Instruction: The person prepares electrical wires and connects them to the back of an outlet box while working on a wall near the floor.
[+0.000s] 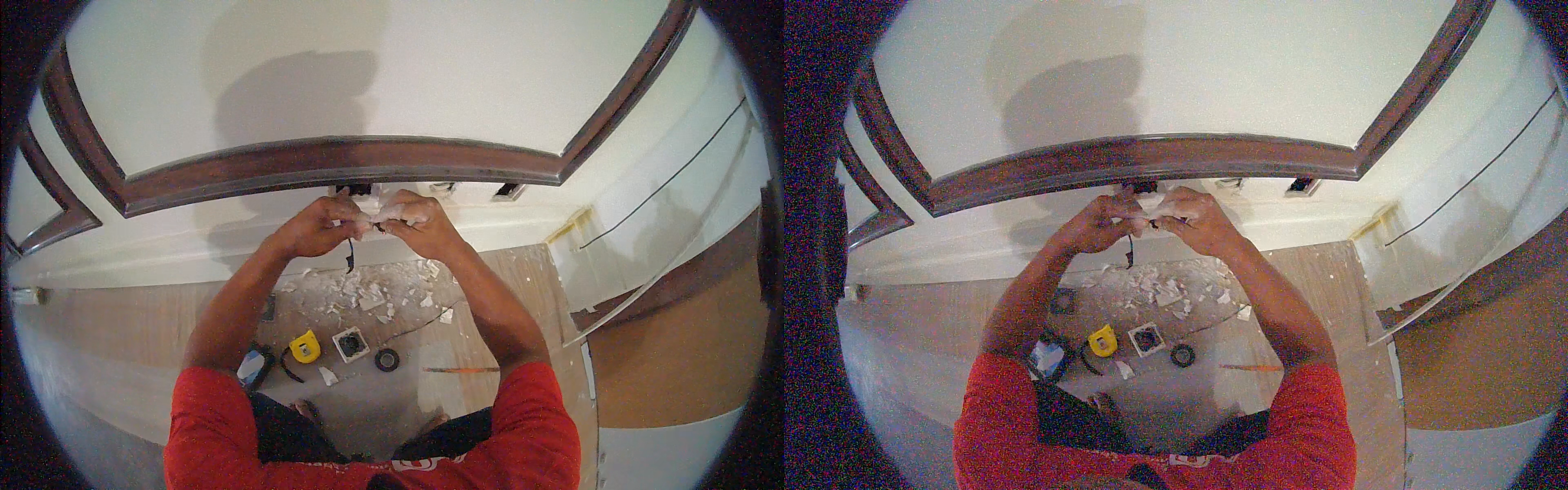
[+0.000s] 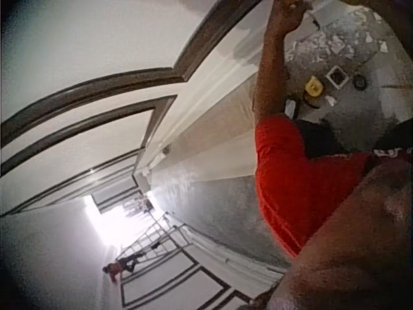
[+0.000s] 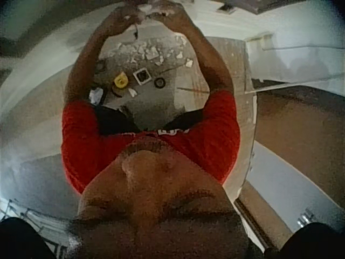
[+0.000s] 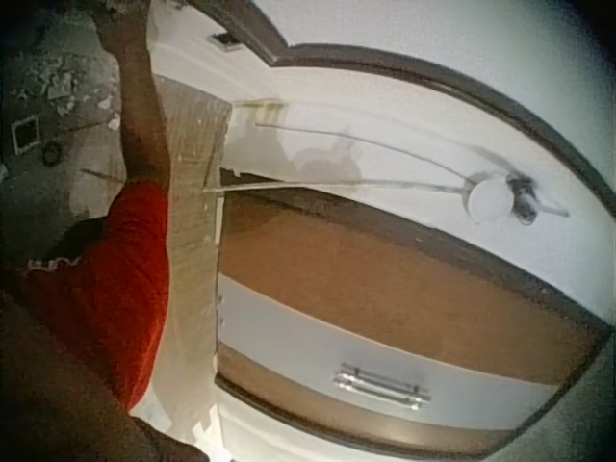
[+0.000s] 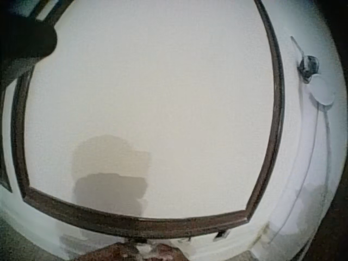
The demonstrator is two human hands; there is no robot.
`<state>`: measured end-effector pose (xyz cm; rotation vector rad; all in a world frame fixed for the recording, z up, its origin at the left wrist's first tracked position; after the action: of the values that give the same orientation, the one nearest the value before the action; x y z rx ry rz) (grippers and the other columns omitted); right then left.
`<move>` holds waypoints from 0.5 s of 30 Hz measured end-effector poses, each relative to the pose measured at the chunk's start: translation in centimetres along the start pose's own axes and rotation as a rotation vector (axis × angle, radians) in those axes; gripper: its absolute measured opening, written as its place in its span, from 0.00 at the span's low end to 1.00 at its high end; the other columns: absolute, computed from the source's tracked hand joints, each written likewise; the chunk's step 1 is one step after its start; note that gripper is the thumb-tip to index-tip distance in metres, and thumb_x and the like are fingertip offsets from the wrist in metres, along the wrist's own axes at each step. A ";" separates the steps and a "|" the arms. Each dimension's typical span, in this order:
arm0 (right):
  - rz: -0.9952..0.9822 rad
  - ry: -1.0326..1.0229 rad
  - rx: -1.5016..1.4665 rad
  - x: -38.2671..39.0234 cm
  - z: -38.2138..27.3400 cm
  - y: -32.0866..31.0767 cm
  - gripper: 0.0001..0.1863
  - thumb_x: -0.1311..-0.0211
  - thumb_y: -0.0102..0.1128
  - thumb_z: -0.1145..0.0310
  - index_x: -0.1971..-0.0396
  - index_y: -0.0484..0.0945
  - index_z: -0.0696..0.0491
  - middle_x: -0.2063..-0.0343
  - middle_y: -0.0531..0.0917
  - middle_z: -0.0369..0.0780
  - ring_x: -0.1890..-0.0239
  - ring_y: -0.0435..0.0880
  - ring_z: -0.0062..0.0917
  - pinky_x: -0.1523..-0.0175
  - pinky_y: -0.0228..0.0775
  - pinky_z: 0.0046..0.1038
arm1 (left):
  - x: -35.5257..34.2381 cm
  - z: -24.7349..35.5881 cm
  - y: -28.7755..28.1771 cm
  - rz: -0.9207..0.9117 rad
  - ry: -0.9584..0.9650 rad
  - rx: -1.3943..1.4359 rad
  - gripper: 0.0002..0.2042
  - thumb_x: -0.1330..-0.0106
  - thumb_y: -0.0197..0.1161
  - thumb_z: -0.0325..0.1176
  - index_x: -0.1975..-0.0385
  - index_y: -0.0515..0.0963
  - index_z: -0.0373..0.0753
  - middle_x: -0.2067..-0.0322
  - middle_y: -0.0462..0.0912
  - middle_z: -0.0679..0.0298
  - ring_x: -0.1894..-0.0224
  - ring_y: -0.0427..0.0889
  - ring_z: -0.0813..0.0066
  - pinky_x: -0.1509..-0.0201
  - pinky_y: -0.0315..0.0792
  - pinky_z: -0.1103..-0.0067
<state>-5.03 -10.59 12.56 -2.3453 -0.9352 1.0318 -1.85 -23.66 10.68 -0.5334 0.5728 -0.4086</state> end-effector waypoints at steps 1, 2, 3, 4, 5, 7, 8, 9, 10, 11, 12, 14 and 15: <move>0.013 -0.027 0.009 -0.1 -0.2 0.0 0.08 0.44 0.65 0.77 0.63 0.84 0.56 0.68 0.82 0.40 0.64 0.80 0.26 0.59 0.71 0.26 | 0.0 -0.4 -0.2 0.021 -0.027 0.024 0.05 0.34 0.61 0.30 0.67 0.82 0.37 0.71 0.82 0.60 0.64 0.79 0.68 0.48 0.69 0.68; 0.061 0.014 -0.073 -0.1 0.3 -0.1 0.07 0.44 0.65 0.77 0.64 0.84 0.57 0.68 0.82 0.40 0.65 0.80 0.24 0.61 0.70 0.25 | 0.1 -0.7 -0.3 0.041 -0.054 0.048 0.05 0.34 0.61 0.30 0.66 0.83 0.38 0.71 0.83 0.60 0.64 0.79 0.69 0.43 0.66 0.65; 0.110 0.055 -0.156 0.1 0.8 0.1 0.07 0.44 0.64 0.78 0.65 0.84 0.57 0.68 0.82 0.39 0.65 0.79 0.23 0.62 0.69 0.25 | 0.1 -1.0 -0.4 0.061 -0.080 0.073 0.06 0.35 0.61 0.30 0.64 0.84 0.38 0.72 0.83 0.61 0.64 0.80 0.69 0.38 0.63 0.63; 0.162 0.095 -0.235 0.4 1.5 0.3 0.06 0.44 0.64 0.78 0.66 0.83 0.58 0.69 0.82 0.39 0.66 0.79 0.22 0.64 0.68 0.24 | -0.1 -1.3 -0.7 0.121 -0.139 0.106 0.07 0.34 0.61 0.31 0.63 0.83 0.37 0.71 0.84 0.61 0.65 0.80 0.71 0.43 0.66 0.66; 0.262 0.184 -0.430 0.9 2.9 0.7 0.05 0.42 0.64 0.76 0.66 0.84 0.58 0.70 0.82 0.37 0.67 0.79 0.20 0.65 0.68 0.24 | -0.2 -1.5 -0.6 0.178 -0.197 0.143 0.07 0.34 0.61 0.31 0.62 0.83 0.37 0.71 0.84 0.60 0.66 0.80 0.72 0.48 0.70 0.69; 0.460 0.360 -0.823 1.9 5.2 2.7 0.05 0.40 0.63 0.73 0.67 0.84 0.58 0.71 0.82 0.34 0.69 0.78 0.17 0.66 0.68 0.23 | -0.5 -1.6 -0.8 0.289 -0.225 0.138 0.08 0.33 0.60 0.31 0.62 0.83 0.35 0.70 0.84 0.60 0.67 0.79 0.75 0.56 0.74 0.74; 0.506 0.328 -1.063 1.8 5.3 3.6 0.06 0.39 0.63 0.73 0.66 0.84 0.59 0.70 0.83 0.34 0.69 0.78 0.17 0.66 0.66 0.19 | -0.6 -1.6 -1.0 0.344 -0.194 0.096 0.09 0.33 0.60 0.31 0.61 0.83 0.34 0.70 0.84 0.60 0.68 0.79 0.77 0.60 0.74 0.76; 0.540 0.348 -1.134 1.8 5.7 4.0 0.06 0.40 0.63 0.73 0.65 0.83 0.59 0.70 0.83 0.35 0.69 0.78 0.17 0.66 0.66 0.19 | -0.8 -1.4 -1.2 0.397 -0.163 0.055 0.09 0.33 0.59 0.31 0.61 0.83 0.33 0.70 0.85 0.60 0.68 0.79 0.78 0.64 0.75 0.78; 0.573 0.374 -1.201 1.7 5.8 4.4 0.07 0.40 0.64 0.74 0.64 0.83 0.60 0.70 0.83 0.35 0.69 0.79 0.16 0.65 0.66 0.18 | -0.8 -1.5 -1.2 0.430 -0.175 0.103 0.09 0.33 0.59 0.31 0.62 0.83 0.32 0.71 0.85 0.60 0.69 0.79 0.78 0.63 0.75 0.78; 0.606 0.399 -1.268 1.7 5.8 4.7 0.07 0.41 0.64 0.74 0.63 0.83 0.60 0.69 0.84 0.35 0.69 0.79 0.16 0.65 0.65 0.18 | -0.8 -1.5 -1.2 0.463 -0.188 0.151 0.09 0.33 0.59 0.30 0.62 0.83 0.32 0.71 0.85 0.60 0.69 0.79 0.78 0.63 0.75 0.78; 0.645 0.415 -1.233 1.7 5.8 4.6 0.06 0.41 0.63 0.74 0.66 0.82 0.59 0.71 0.81 0.34 0.70 0.76 0.16 0.66 0.64 0.19 | -0.8 -1.5 -1.2 0.495 -0.200 0.200 0.09 0.33 0.59 0.30 0.63 0.83 0.31 0.72 0.85 0.60 0.69 0.79 0.79 0.62 0.74 0.78; 0.724 0.444 -1.174 1.6 4.9 4.0 0.04 0.40 0.62 0.73 0.70 0.81 0.57 0.75 0.77 0.32 0.71 0.71 0.16 0.66 0.60 0.20 | -0.9 -1.1 -1.3 0.535 -0.203 0.093 0.10 0.32 0.59 0.32 0.65 0.83 0.33 0.75 0.84 0.61 0.71 0.80 0.76 0.63 0.75 0.77; 0.757 0.446 -1.147 1.7 4.9 3.9 0.03 0.41 0.63 0.73 0.70 0.81 0.57 0.76 0.76 0.32 0.72 0.71 0.16 0.67 0.59 0.20 | -1.0 -0.9 -1.3 0.555 -0.205 0.040 0.10 0.32 0.58 0.34 0.66 0.83 0.34 0.77 0.83 0.62 0.71 0.81 0.75 0.63 0.75 0.76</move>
<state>-6.26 -11.54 6.30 -3.8229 -0.4634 0.0044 -3.44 -24.53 11.16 -0.3515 0.4893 0.1601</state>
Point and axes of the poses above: each hand's wrist, its own x-axis away from the middle knuckle, its own y-axis out of the palm, z = x × y, the point moved 9 cm from there along -x, towards the middle knuckle
